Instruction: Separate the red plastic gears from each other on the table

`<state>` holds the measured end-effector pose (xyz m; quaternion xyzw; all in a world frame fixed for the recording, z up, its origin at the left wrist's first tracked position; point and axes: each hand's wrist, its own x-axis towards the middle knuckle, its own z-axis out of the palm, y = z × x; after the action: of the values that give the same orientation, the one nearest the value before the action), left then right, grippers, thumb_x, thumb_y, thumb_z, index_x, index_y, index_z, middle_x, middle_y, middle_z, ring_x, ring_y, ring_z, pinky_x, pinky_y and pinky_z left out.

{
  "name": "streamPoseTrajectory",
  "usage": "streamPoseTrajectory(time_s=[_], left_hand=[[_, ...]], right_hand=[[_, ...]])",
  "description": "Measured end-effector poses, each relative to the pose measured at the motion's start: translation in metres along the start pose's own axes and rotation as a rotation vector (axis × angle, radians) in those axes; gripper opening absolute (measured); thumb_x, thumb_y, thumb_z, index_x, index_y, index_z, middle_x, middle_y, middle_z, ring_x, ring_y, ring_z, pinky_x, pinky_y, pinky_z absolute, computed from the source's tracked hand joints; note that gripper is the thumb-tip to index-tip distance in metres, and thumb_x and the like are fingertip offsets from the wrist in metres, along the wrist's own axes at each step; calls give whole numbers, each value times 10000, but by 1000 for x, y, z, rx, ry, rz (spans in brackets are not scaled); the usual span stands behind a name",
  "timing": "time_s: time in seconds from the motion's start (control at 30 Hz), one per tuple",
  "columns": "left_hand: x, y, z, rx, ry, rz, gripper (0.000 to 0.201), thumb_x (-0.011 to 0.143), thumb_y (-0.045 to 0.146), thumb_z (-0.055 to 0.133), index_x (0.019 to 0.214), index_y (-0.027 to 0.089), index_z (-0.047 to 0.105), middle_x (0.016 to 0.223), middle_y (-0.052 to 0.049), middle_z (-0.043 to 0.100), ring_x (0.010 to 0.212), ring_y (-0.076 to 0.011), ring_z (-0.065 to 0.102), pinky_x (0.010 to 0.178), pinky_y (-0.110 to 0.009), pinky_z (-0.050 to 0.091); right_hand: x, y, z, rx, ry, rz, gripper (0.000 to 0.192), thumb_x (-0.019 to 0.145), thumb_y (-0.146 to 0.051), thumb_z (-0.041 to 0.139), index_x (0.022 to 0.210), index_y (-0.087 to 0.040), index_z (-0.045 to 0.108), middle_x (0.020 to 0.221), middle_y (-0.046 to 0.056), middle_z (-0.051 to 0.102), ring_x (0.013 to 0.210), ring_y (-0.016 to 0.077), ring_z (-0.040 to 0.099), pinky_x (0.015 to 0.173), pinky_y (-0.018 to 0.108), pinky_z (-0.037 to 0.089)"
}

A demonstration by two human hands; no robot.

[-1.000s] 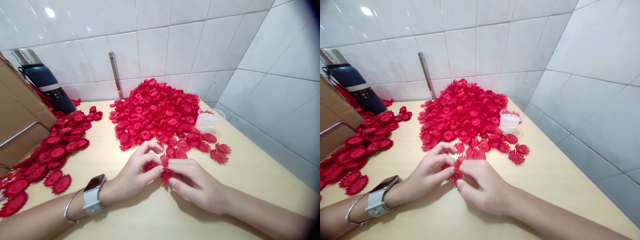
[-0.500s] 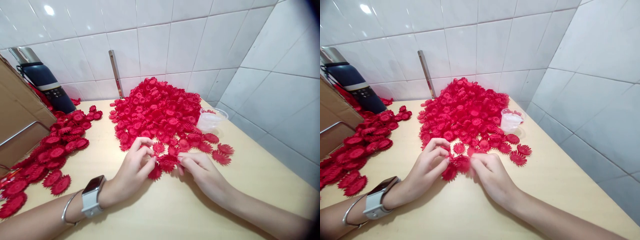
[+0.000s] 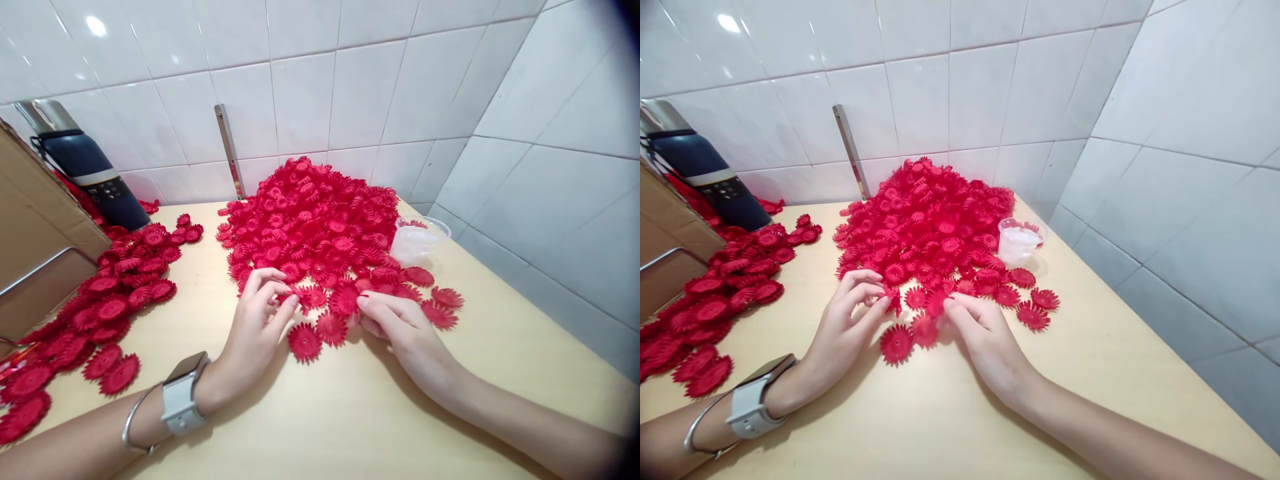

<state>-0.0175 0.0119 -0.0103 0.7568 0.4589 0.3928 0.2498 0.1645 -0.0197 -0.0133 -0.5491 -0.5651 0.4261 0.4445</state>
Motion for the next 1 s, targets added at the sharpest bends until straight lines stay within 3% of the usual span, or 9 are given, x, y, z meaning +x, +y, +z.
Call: streamPoseTrajectory(time_s=[0.1,0.17,0.27,0.4,0.6,0.73,1.0], left_hand=[[-1,3,0,1,27,-8,128,798,220,503,925,217,497,1062,-47,421,1020,-176,447,782,-277,431],[-2,6,-1,0,-34,7,143,803,249,501,944,229,504,1090,-44,408,1068,-181,420,847,-294,410],[-5,11,-2,12,-166,67,82,795,275,514,845,222,552,1123,-40,388,1119,-190,388,948,-320,346],[-8,13,-3,43,-199,138,109,813,201,471,747,203,558,1125,-49,392,1099,-196,414,943,-345,353],[-8,13,-3,40,-150,134,10,775,200,533,784,200,529,1092,-58,422,1093,-195,414,941,-345,355],[-8,13,-3,41,-226,176,85,771,222,545,831,207,604,1125,-66,416,1088,-199,421,931,-341,368],[-9,13,-3,50,-264,238,125,767,241,559,814,200,668,1128,-89,445,1048,-222,467,870,-352,423]], right_hand=[[0,-1,1,16,-64,-41,326,816,-282,387,519,-186,290,516,-53,295,470,87,276,432,215,227],[0,-2,1,13,-126,-74,303,819,-256,379,530,-184,325,521,-49,331,482,90,311,448,212,253],[-1,-3,2,-30,-220,-125,271,829,-235,364,567,-177,398,554,-35,415,529,103,387,493,212,307],[-3,-4,2,-134,-299,-208,226,816,-190,401,593,-170,430,602,-20,475,582,113,437,543,220,340],[-2,-2,3,-322,-281,-298,319,853,-191,371,535,-170,357,542,-34,390,510,92,361,490,223,273],[-2,-1,3,-396,-305,-360,319,824,-149,396,507,-165,364,519,-35,375,495,91,356,481,226,250],[-3,-3,0,-255,-399,-313,335,847,-216,413,520,-155,448,530,-30,400,507,93,371,482,224,261]])
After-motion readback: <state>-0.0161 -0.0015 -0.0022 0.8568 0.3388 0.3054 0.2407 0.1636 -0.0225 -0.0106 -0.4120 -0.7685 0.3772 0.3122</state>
